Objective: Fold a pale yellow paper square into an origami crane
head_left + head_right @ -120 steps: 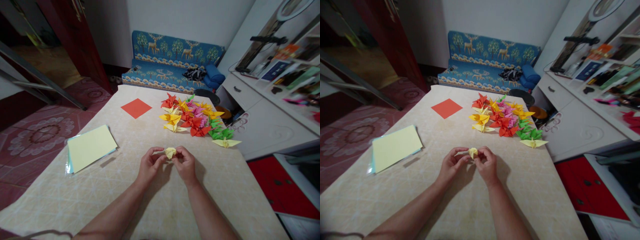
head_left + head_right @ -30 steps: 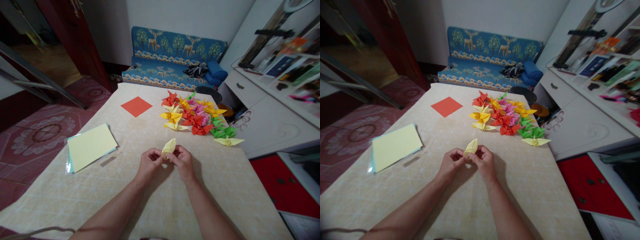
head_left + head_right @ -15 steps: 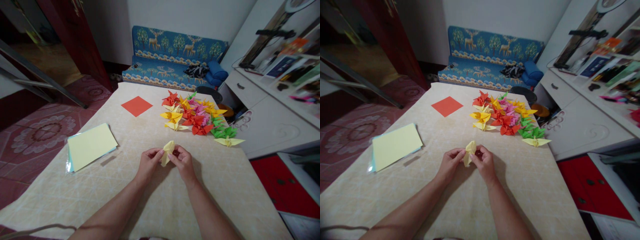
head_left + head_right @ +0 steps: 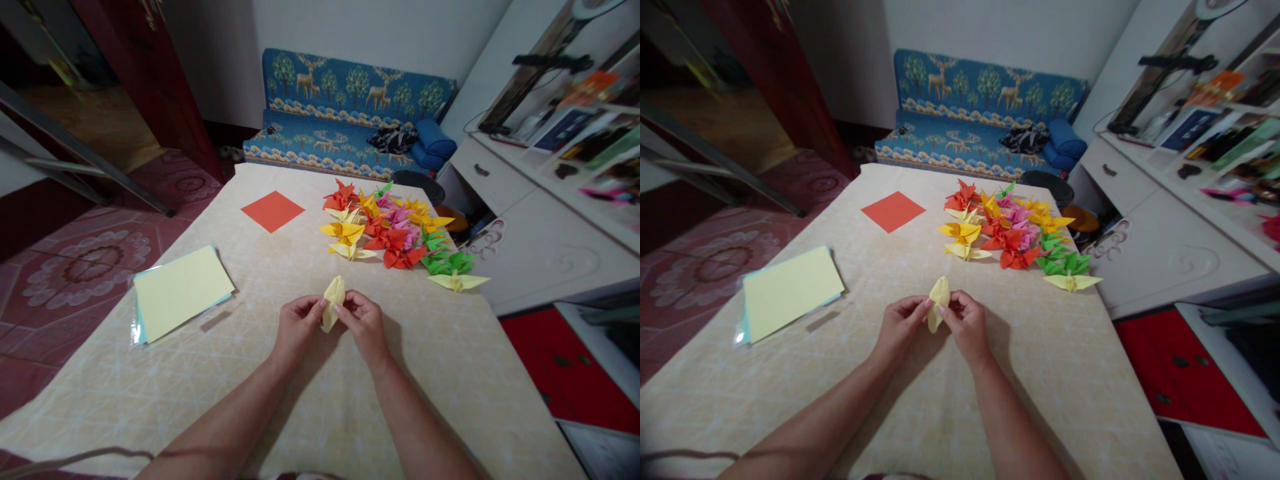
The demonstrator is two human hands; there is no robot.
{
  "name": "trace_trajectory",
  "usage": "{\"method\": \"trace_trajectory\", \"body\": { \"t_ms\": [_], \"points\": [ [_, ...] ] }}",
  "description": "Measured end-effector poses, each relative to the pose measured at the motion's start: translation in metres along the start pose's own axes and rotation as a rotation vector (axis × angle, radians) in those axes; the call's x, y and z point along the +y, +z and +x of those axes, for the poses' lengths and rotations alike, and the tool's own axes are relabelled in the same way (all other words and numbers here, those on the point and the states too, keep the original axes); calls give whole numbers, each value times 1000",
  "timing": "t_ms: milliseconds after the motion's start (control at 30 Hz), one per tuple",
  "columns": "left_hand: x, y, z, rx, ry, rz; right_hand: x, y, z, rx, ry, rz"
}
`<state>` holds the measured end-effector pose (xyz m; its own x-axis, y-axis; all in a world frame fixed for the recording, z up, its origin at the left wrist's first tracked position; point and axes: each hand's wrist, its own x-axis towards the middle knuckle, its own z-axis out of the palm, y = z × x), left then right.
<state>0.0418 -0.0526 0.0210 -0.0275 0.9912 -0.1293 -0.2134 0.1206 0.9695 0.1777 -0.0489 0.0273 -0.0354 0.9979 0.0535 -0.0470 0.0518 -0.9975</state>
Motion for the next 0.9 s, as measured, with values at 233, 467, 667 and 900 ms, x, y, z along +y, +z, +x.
{"method": "trace_trajectory", "body": {
  "t_ms": [233,467,667,900],
  "points": [
    [0,1,-1,-23,10,-24,-3,2,0,23,31,16],
    [1,3,-1,-61,37,-48,2,5,-2,123,55,13],
    [7,1,-1,-101,50,-1,3,3,-1,91,25,11],
    [6,0,-1,-82,112,15,8,2,-3,58,-33,-18]
  ]
}}
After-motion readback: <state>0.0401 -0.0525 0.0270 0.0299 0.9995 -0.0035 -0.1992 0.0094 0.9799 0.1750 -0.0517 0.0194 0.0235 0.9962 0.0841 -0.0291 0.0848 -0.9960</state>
